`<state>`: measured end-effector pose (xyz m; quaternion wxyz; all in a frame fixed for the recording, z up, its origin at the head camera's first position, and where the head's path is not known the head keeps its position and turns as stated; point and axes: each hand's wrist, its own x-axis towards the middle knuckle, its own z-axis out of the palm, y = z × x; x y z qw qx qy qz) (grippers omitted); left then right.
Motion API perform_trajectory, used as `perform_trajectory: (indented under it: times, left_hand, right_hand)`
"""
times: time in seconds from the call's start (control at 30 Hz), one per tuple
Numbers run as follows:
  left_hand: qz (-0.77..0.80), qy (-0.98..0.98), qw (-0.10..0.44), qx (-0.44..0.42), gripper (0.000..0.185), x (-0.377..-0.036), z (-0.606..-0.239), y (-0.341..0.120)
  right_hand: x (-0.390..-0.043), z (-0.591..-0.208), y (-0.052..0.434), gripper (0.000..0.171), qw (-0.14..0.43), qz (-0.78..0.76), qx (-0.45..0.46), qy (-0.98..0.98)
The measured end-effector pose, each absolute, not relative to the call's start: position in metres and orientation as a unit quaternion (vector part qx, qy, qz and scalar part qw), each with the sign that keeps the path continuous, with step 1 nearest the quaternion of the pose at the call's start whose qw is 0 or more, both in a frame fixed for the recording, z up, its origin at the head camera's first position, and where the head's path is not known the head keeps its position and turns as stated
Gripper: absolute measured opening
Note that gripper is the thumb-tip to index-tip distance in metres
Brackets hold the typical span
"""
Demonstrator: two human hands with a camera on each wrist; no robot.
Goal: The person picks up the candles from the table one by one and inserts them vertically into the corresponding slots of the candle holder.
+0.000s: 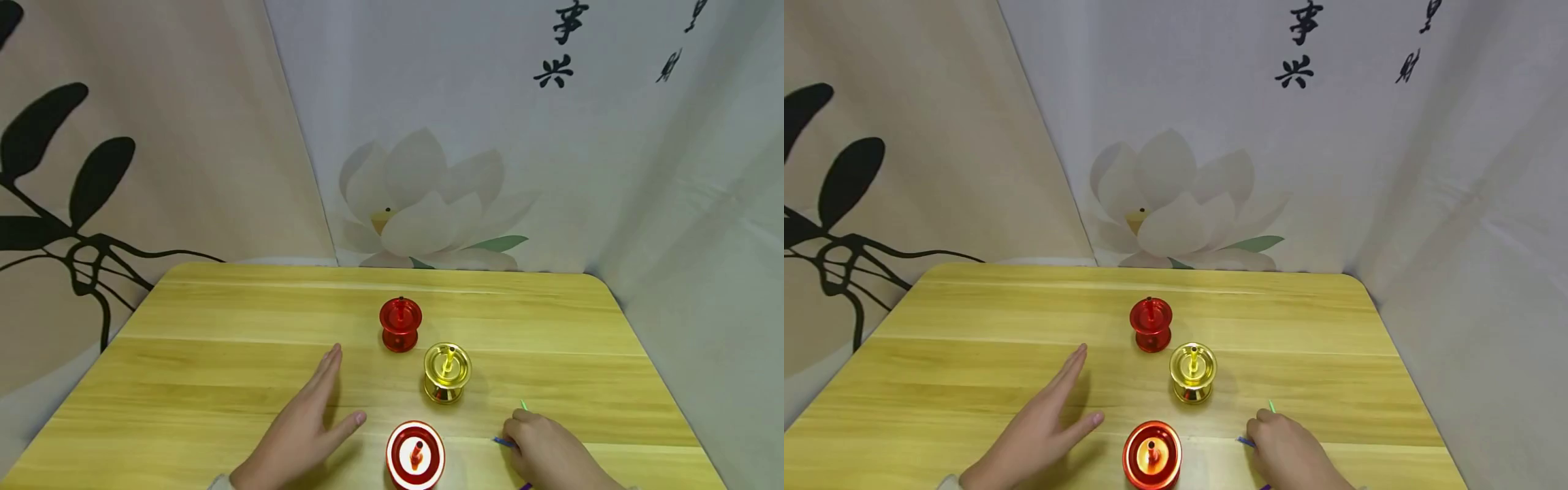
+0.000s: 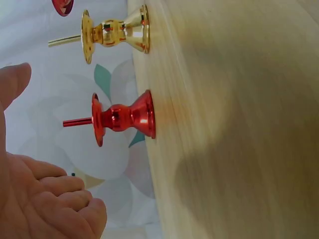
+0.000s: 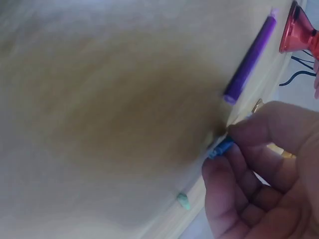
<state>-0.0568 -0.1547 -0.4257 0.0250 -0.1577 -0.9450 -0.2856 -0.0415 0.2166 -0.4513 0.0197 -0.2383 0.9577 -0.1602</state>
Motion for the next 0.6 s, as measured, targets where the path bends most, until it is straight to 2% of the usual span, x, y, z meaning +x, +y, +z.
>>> perform_trajectory:
  times: [0.1,0.3,0.5,0.6]
  left_hand:
    - [-0.305,-0.939,0.033,-0.156,0.094,-0.061,-0.429,-0.153]
    - [-0.345,-0.925,0.043,-0.156,0.090,-0.070,-0.434,-0.149]
    - [-0.398,-0.907,0.020,-0.135,0.090,-0.082,-0.437,-0.141]
    - [-0.423,-0.898,0.010,-0.121,0.089,-0.089,-0.438,-0.135]
  right_hand:
    - [-0.041,-0.450,0.216,0.027,0.021,-0.168,-0.231,0.958]
    - [-0.042,-0.442,0.212,0.021,0.040,-0.219,-0.193,0.956]
    - [-0.045,-0.434,0.209,0.021,0.034,-0.303,-0.187,0.934]
    - [-0.046,-0.430,0.207,0.021,0.014,-0.322,-0.182,0.929]
